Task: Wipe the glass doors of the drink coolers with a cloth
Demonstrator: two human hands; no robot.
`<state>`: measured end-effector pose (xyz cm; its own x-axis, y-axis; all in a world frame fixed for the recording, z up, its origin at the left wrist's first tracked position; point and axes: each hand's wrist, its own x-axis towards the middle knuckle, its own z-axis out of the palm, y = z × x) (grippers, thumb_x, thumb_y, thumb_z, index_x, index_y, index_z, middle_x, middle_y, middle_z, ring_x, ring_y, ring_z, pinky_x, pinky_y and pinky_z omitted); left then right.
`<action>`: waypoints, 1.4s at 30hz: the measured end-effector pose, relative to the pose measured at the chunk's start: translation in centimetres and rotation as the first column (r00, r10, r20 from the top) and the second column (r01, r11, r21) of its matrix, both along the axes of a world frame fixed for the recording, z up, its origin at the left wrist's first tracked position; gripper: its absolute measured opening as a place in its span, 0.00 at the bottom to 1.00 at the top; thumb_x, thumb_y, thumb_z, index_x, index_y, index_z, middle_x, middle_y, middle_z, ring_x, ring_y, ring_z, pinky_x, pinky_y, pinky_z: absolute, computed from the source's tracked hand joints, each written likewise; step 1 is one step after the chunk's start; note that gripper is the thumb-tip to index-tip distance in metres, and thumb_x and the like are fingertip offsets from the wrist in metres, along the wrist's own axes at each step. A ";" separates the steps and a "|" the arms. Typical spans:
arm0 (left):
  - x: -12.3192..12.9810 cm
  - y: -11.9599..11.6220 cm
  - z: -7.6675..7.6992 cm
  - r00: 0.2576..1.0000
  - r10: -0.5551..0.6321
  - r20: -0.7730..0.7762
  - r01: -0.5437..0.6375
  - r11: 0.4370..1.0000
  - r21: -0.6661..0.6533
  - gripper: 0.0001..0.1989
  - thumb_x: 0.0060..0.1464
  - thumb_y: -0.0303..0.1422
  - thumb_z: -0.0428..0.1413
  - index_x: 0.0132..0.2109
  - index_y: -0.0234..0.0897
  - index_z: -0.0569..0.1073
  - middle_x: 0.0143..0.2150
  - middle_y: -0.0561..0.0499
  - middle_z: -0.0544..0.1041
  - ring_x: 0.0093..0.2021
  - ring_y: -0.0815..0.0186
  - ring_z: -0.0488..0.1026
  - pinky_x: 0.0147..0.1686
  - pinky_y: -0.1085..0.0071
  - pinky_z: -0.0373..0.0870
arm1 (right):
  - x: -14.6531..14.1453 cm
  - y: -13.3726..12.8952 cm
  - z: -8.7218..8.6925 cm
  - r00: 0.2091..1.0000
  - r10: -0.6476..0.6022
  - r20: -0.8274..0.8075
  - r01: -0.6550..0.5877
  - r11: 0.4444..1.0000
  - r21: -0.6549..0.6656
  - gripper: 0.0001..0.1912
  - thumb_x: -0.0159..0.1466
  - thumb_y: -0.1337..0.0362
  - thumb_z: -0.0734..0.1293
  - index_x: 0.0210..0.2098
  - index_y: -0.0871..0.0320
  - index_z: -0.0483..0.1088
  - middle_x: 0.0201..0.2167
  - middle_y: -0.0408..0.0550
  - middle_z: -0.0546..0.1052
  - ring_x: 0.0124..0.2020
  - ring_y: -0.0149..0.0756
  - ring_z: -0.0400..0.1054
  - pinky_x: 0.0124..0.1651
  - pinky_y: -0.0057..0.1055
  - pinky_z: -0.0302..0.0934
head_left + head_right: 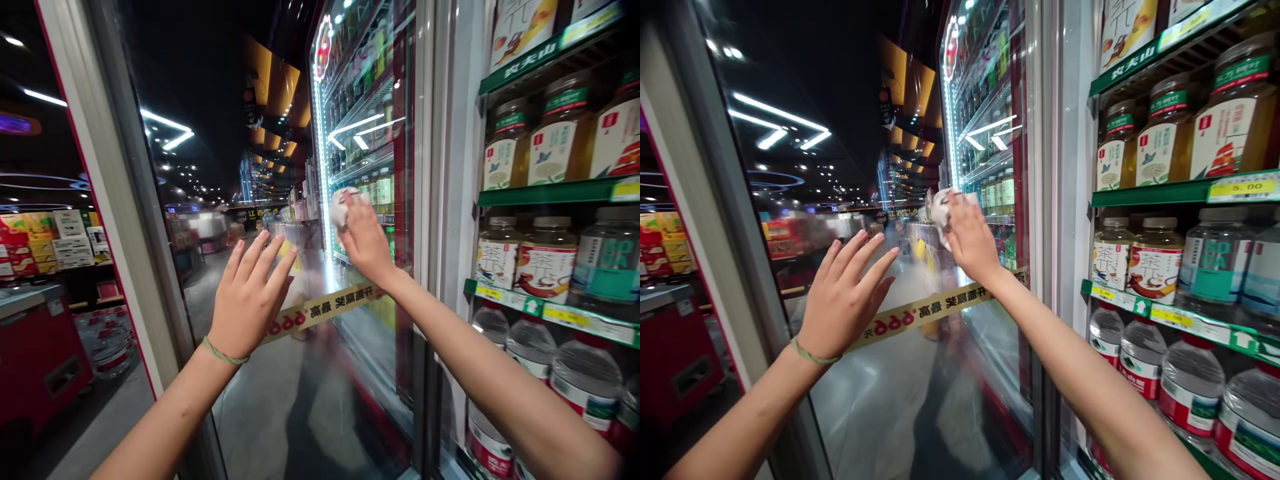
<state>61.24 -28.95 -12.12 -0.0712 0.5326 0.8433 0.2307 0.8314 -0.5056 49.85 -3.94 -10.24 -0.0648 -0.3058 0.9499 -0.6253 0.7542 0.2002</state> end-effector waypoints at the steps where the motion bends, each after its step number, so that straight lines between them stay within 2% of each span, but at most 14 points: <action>1: 0.1 -0.2 0.1 1.000 0.006 -0.007 -0.006 1.000 -0.013 0.28 0.63 0.29 0.58 0.68 0.48 0.67 0.70 0.44 0.70 0.73 0.50 0.62 0.72 0.44 0.59 | 0.1 -0.1 0.2 1.000 0.003 0.006 -0.002 0.998 -0.065 0.35 0.76 0.58 0.49 0.78 0.46 0.31 0.79 0.38 0.46 0.79 0.48 0.37 0.79 0.61 0.39; 2: 0.2 -0.5 0.1 1.000 0.008 -0.014 -0.009 1.000 -0.026 0.27 0.63 0.29 0.58 0.67 0.47 0.68 0.69 0.44 0.70 0.72 0.50 0.63 0.72 0.45 0.60 | 0.2 -0.1 0.4 1.000 0.015 0.013 -0.013 0.997 -0.077 0.35 0.75 0.59 0.49 0.78 0.47 0.31 0.78 0.38 0.46 0.79 0.48 0.37 0.79 0.61 0.39; 5: 0.5 -1.2 0.2 0.998 0.020 -0.063 -0.022 0.999 -0.042 0.25 0.62 0.27 0.58 0.64 0.49 0.71 0.66 0.46 0.74 0.70 0.52 0.67 0.72 0.44 0.59 | 0.4 -0.6 0.7 0.997 0.075 0.006 -0.075 0.994 0.077 0.36 0.74 0.62 0.52 0.78 0.45 0.34 0.77 0.38 0.52 0.78 0.49 0.42 0.79 0.61 0.43; 9: 0.7 -1.8 0.2 0.993 0.035 -0.109 -0.041 0.998 -0.048 0.21 0.62 0.26 0.59 0.60 0.47 0.74 0.63 0.47 0.77 0.67 0.52 0.71 0.71 0.43 0.59 | 0.8 -1.9 1.2 0.991 0.114 -0.073 -0.122 0.987 -0.109 0.36 0.73 0.66 0.52 0.78 0.42 0.37 0.76 0.37 0.55 0.78 0.44 0.44 0.78 0.61 0.47; 10: 0.7 -1.9 0.1 0.994 0.029 -0.108 -0.035 0.998 -0.050 0.21 0.61 0.26 0.59 0.59 0.46 0.75 0.63 0.46 0.77 0.66 0.52 0.71 0.71 0.45 0.61 | 0.9 -2.3 1.3 0.987 0.129 -0.091 -0.139 0.984 -0.113 0.36 0.73 0.67 0.52 0.77 0.41 0.39 0.76 0.36 0.55 0.78 0.43 0.44 0.78 0.61 0.47; 14: 0.4 -2.2 -0.2 0.989 0.001 -0.146 -0.006 0.999 -0.033 0.18 0.61 0.25 0.60 0.57 0.42 0.76 0.60 0.45 0.79 0.64 0.53 0.73 0.69 0.49 0.64 | 1.3 -3.2 1.4 0.973 0.191 -0.132 -0.170 0.973 0.158 0.31 0.73 0.68 0.55 0.73 0.40 0.57 0.74 0.36 0.61 0.77 0.44 0.47 0.78 0.61 0.46; 16: 0.2 -2.2 -0.4 0.986 -0.008 -0.167 0.004 1.000 -0.024 0.16 0.61 0.25 0.60 0.56 0.41 0.77 0.58 0.46 0.80 0.63 0.53 0.74 0.68 0.50 0.64 | 1.2 -3.3 1.6 0.963 0.208 -0.168 -0.186 0.973 0.137 0.30 0.73 0.69 0.55 0.71 0.44 0.61 0.74 0.40 0.62 0.77 0.45 0.48 0.77 0.61 0.47; 19: 0.0 -2.3 -0.6 0.984 -0.010 -0.179 0.007 1.000 -0.013 0.15 0.62 0.25 0.60 0.55 0.40 0.77 0.58 0.46 0.80 0.62 0.53 0.74 0.68 0.50 0.64 | 1.2 -3.7 2.1 0.954 0.210 -0.212 -0.213 0.977 0.009 0.27 0.73 0.68 0.56 0.69 0.46 0.63 0.74 0.43 0.60 0.77 0.47 0.48 0.77 0.63 0.46; 23: -0.2 -2.3 -0.7 0.982 -0.010 -0.189 0.009 1.000 -0.007 0.16 0.62 0.25 0.59 0.55 0.40 0.77 0.58 0.46 0.80 0.62 0.54 0.74 0.68 0.50 0.64 | 1.2 -4.1 2.7 0.935 0.290 -0.206 -0.247 0.946 0.208 0.24 0.73 0.66 0.60 0.66 0.44 0.67 0.71 0.43 0.66 0.76 0.45 0.52 0.77 0.59 0.48; 28: -0.4 -2.3 -0.8 0.980 -0.014 -0.198 0.014 1.000 0.001 0.15 0.61 0.25 0.60 0.54 0.40 0.78 0.58 0.46 0.80 0.62 0.54 0.74 0.68 0.50 0.64 | 1.2 -4.3 3.4 0.927 0.289 -0.240 -0.279 0.957 0.079 0.25 0.73 0.69 0.58 0.66 0.46 0.67 0.72 0.45 0.64 0.76 0.46 0.52 0.76 0.61 0.49; 32: -0.6 -2.4 -0.9 0.980 -0.013 -0.196 0.014 1.000 0.005 0.15 0.62 0.25 0.60 0.55 0.41 0.78 0.59 0.46 0.80 0.63 0.55 0.73 0.69 0.51 0.63 | 1.1 -4.5 3.3 0.901 0.356 -0.248 -0.265 0.905 0.333 0.23 0.73 0.69 0.59 0.64 0.46 0.69 0.69 0.44 0.69 0.75 0.43 0.55 0.75 0.56 0.55; 37: -1.0 -2.4 -1.2 0.980 0.010 -0.199 -0.011 1.000 -0.002 0.16 0.62 0.25 0.59 0.56 0.40 0.77 0.60 0.44 0.79 0.64 0.53 0.72 0.69 0.47 0.62 | 1.1 -5.3 4.0 0.910 0.320 -0.265 -0.283 0.944 0.171 0.26 0.73 0.72 0.57 0.66 0.47 0.68 0.71 0.47 0.66 0.76 0.44 0.51 0.76 0.58 0.53; 40: -1.3 -2.6 -1.4 0.979 0.009 -0.203 -0.009 1.000 -0.001 0.17 0.62 0.24 0.58 0.56 0.40 0.77 0.60 0.44 0.78 0.64 0.53 0.72 0.69 0.48 0.62 | 1.1 -5.9 5.1 0.896 0.383 -0.223 -0.293 0.890 0.349 0.26 0.72 0.73 0.57 0.65 0.46 0.68 0.70 0.44 0.68 0.76 0.42 0.52 0.76 0.56 0.54; 42: -1.4 -2.7 -1.4 0.978 0.005 -0.210 -0.004 1.000 0.005 0.16 0.62 0.24 0.58 0.56 0.40 0.77 0.60 0.45 0.79 0.63 0.54 0.72 0.69 0.48 0.63 | 1.1 -6.1 5.8 0.891 0.399 -0.218 -0.303 0.878 0.371 0.26 0.72 0.73 0.57 0.65 0.46 0.69 0.70 0.44 0.69 0.75 0.41 0.53 0.76 0.55 0.54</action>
<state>59.85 -31.64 -13.53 0.1052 0.5286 0.8423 0.1159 0.8348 -0.5383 50.91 -10.00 -4.44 0.3569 -0.5453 0.7585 -0.7174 0.3600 0.5964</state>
